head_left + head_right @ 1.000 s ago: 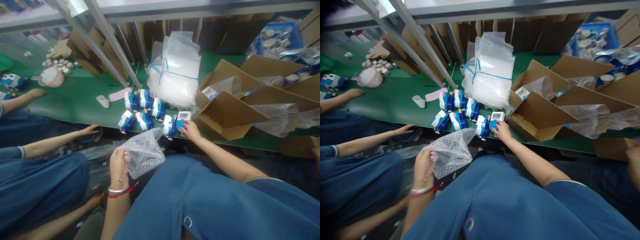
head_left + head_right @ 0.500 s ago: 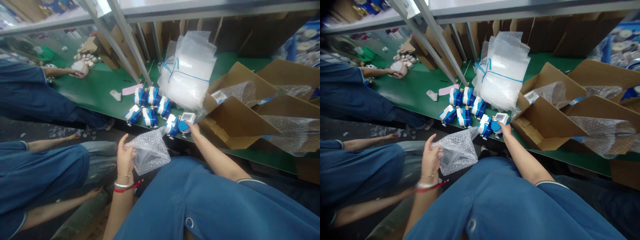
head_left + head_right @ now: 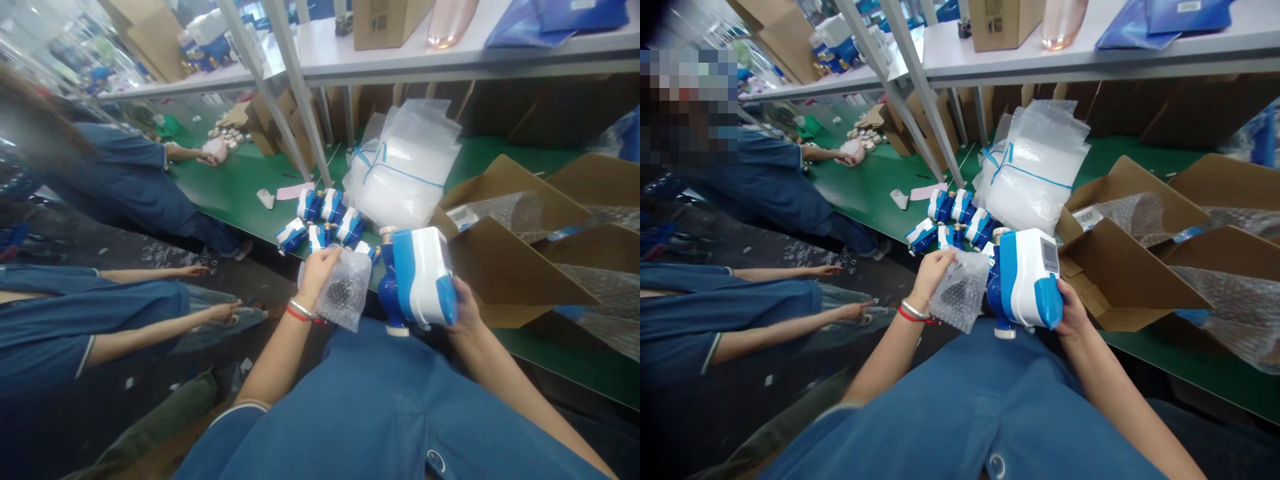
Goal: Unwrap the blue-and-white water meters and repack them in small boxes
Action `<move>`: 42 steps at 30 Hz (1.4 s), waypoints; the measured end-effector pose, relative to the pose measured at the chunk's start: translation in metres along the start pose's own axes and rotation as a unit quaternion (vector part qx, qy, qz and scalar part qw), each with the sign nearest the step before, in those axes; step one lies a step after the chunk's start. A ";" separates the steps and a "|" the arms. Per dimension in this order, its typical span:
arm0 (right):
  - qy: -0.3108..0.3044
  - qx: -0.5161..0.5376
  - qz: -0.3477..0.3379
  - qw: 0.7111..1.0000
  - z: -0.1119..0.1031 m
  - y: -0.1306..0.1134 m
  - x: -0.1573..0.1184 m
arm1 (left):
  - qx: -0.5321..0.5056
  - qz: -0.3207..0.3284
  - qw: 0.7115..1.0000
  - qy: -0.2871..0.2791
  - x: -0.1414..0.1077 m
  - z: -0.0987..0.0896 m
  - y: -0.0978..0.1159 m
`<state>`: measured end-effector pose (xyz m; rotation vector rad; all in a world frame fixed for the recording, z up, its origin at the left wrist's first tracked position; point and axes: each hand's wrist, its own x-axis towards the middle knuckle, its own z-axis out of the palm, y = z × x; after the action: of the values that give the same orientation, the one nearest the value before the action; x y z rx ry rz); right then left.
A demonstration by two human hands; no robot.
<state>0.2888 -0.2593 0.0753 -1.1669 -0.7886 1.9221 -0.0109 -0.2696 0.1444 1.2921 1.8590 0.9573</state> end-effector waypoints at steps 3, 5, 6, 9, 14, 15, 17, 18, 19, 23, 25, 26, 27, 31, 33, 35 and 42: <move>-0.059 -0.052 0.028 0.997 0.017 -0.009 -0.011 | -0.057 0.001 0.998 -0.018 0.017 0.021 0.014; -0.129 -0.070 0.050 0.988 0.031 -0.015 -0.014 | -0.095 0.002 0.995 -0.033 0.021 0.026 0.021; -0.165 -0.070 0.057 0.982 0.037 -0.018 -0.014 | -0.107 0.002 0.994 -0.033 0.022 0.025 0.024; -0.238 -0.052 0.058 0.968 0.052 -0.025 -0.012 | -0.077 0.043 0.996 -0.031 0.020 0.016 0.031; -0.241 -0.103 0.018 0.965 0.064 -0.023 -0.004 | 0.146 0.222 0.962 -0.058 0.009 0.010 0.055; -0.235 -0.120 0.020 0.964 0.066 -0.021 -0.003 | 0.192 0.239 0.950 -0.065 0.007 0.013 0.061; -0.220 -0.143 0.026 0.965 0.070 -0.018 0.000 | 0.280 0.268 0.919 -0.078 0.002 0.023 0.072; -0.217 -0.145 0.026 0.965 0.073 -0.015 0.001 | 0.322 0.286 0.898 -0.085 -0.001 0.029 0.076; -0.214 -0.139 0.023 0.967 0.074 -0.011 0.002 | 0.360 0.307 0.876 -0.094 -0.005 0.035 0.078; -0.168 -0.026 0.045 0.984 0.069 0.013 0.007 | 0.430 0.390 0.806 -0.116 -0.022 0.049 0.070; -0.123 0.028 0.057 0.990 0.059 0.026 0.012 | 0.427 0.403 0.802 -0.103 -0.029 0.048 0.059; -0.106 0.038 0.052 0.992 0.055 0.031 0.015 | 0.424 0.402 0.806 -0.092 -0.032 0.047 0.055; -0.093 0.038 0.040 0.994 0.051 0.036 0.018 | 0.421 0.398 0.811 -0.081 -0.034 0.046 0.053; -0.089 0.024 0.006 0.996 0.046 0.044 0.030 | 0.405 0.422 0.804 -0.106 -0.032 0.063 0.071; -0.100 0.038 0.003 0.994 0.047 0.046 0.034 | 0.408 0.435 0.787 -0.159 -0.028 0.079 0.091; -0.107 0.063 -0.001 0.992 0.048 0.045 0.035 | 0.414 0.438 0.771 -0.206 -0.025 0.089 0.105; -0.077 0.124 -0.031 0.989 0.039 0.023 0.021 | 0.364 0.461 0.804 -0.092 -0.041 0.054 0.069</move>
<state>0.2402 -0.2585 0.0627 -0.8435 -0.6349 2.0101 0.0775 -0.2817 0.1806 2.7974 1.4186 0.4586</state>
